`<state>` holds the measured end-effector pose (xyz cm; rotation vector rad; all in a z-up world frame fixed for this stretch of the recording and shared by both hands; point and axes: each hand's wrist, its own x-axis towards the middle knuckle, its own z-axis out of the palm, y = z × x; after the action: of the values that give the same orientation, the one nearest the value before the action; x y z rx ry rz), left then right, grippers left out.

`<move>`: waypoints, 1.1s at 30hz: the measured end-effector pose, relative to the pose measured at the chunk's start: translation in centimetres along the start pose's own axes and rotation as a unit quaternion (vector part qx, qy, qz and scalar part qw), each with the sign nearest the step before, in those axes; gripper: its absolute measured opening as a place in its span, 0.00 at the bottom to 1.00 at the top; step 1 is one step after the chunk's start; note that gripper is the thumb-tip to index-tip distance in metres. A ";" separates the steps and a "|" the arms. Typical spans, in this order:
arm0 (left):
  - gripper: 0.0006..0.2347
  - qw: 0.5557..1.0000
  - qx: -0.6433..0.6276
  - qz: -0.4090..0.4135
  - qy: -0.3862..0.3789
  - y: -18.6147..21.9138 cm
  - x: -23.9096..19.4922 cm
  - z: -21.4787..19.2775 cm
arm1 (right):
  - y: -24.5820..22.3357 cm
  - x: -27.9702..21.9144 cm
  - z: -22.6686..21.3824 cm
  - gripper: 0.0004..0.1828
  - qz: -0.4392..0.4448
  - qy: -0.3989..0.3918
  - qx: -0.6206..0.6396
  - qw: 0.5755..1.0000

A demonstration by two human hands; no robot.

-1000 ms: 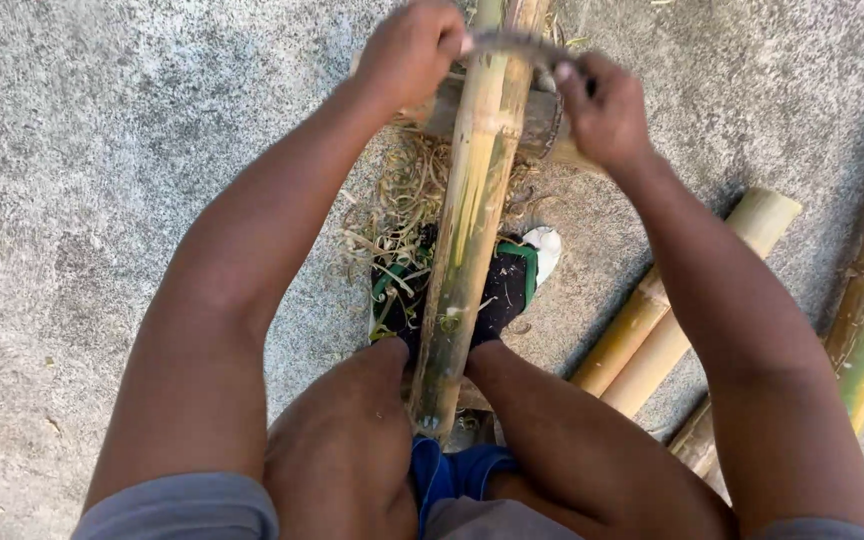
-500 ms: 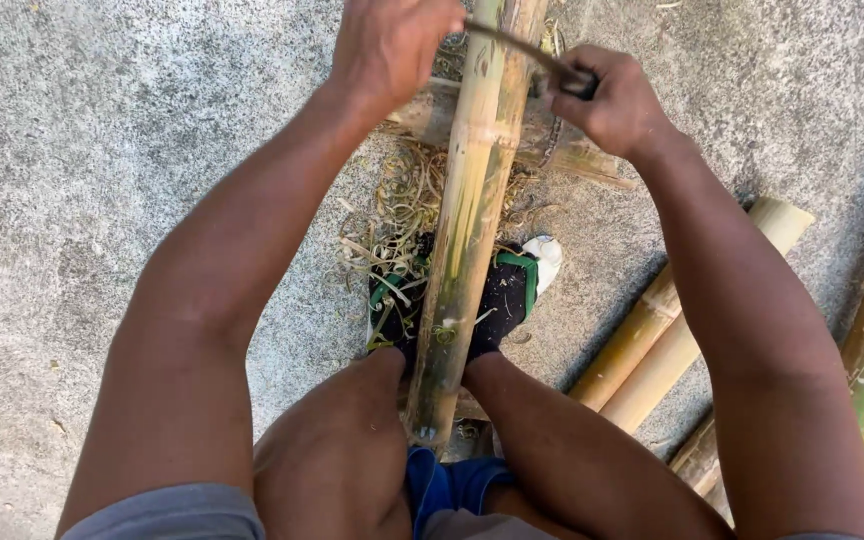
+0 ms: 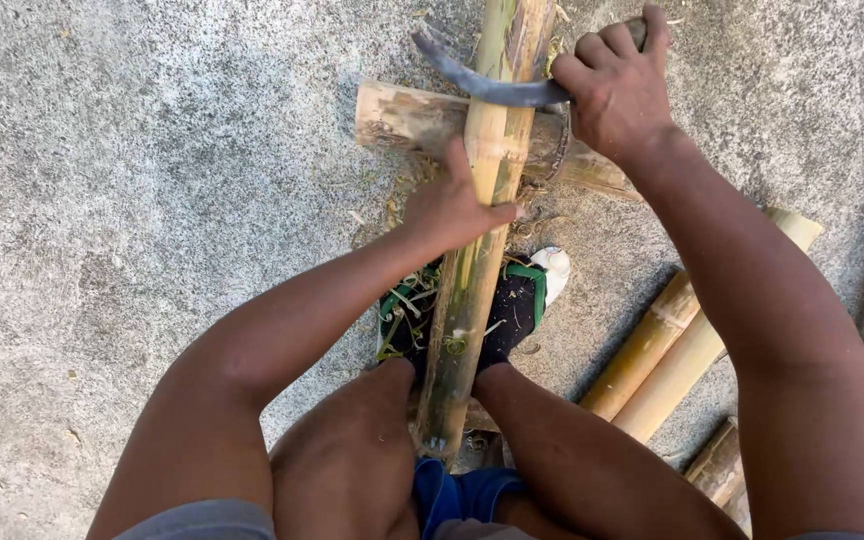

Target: Scraping the outer layer of a bamboo pole using a curved hand blade.

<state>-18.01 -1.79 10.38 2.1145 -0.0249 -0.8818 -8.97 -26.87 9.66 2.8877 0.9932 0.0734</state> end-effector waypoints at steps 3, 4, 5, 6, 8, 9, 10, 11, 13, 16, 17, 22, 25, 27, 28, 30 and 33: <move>0.45 1.000 -0.009 0.022 -0.006 -0.1 -0.7 0.4 | 1.2 0.3 1.1 0.11 0.036 -0.125 -0.057 0.990; 0.46 1.000 0.001 -0.004 -0.024 0.3 -0.6 -0.1 | 2.5 0.1 2.5 0.15 0.053 -0.080 -0.002 0.995; 0.47 0.999 0.011 -0.031 -0.041 0.7 -0.6 -0.7 | 3.8 -0.1 3.8 0.19 0.070 -0.035 0.052 0.996; 0.47 0.999 0.012 -0.028 -0.038 0.8 -0.4 -0.7 | 3.1 0.4 2.2 0.19 0.070 -0.032 0.050 0.996; 0.47 0.995 -0.054 -0.049 -0.067 0.7 -0.7 -0.3 | 1.3 1.0 -0.8 0.15 -0.036 -0.053 -0.105 0.992; 0.47 0.995 -0.054 -0.050 -0.069 0.5 -0.7 -0.3 | 2.6 1.4 1.3 0.15 -0.036 -0.054 -0.103 0.993; 0.47 0.995 -0.035 -0.055 -0.069 0.5 -0.7 -0.2 | 3.9 1.8 3.3 0.14 0.088 -0.132 -0.012 0.987; 0.47 0.996 -0.016 -0.059 -0.070 0.4 -0.7 -0.1 | 5.2 2.1 5.3 0.13 0.210 -0.205 0.078 0.953; 0.47 0.997 -0.024 -0.050 -0.058 -0.2 -0.6 0.6 | 3.6 0.5 2.5 0.14 0.138 -0.141 0.023 0.980; 0.45 0.999 -0.038 -0.014 -0.024 -0.3 0.3 0.3 | 2.5 1.2 -1.1 0.16 0.016 -0.066 -0.051 0.996; 0.44 0.999 -0.045 0.007 -0.015 -0.4 0.5 0.3 | 2.0 1.5 -2.0 0.18 -0.027 -0.069 -0.062 0.995; 0.45 0.997 -0.044 -0.042 -0.051 -0.2 -0.3 0.4 | 3.1 0.7 -1.0 0.12 0.051 -0.078 0.036 0.995; 0.48 0.999 -0.045 0.018 -0.018 -0.9 1.0 0.4 | 7.0 0.6 2.7 0.13 0.008 -0.014 -0.060 0.998; 0.51 0.997 -0.052 0.050 -0.017 -1.5 -0.6 1.5 | 6.0 -1.5 3.6 0.10 0.043 -0.002 0.012 0.999; 0.49 0.999 -0.040 0.021 -0.021 -0.9 -0.3 1.0 | 4.8 -0.1 1.2 0.09 0.043 -0.015 -0.027 0.999; 0.47 0.999 -0.028 -0.004 -0.023 -0.1 0.1 0.4 | 3.1 1.0 -1.4 0.08 0.044 -0.026 -0.070 0.996; 0.45 0.999 -0.031 0.000 -0.033 0.0 0.2 -0.3 | 4.0 1.3 -1.0 0.08 -0.061 -0.024 -0.077 0.995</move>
<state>-17.66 -1.71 10.37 2.0264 -0.0309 -0.9416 -5.55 -29.12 11.05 2.6723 1.1006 0.0680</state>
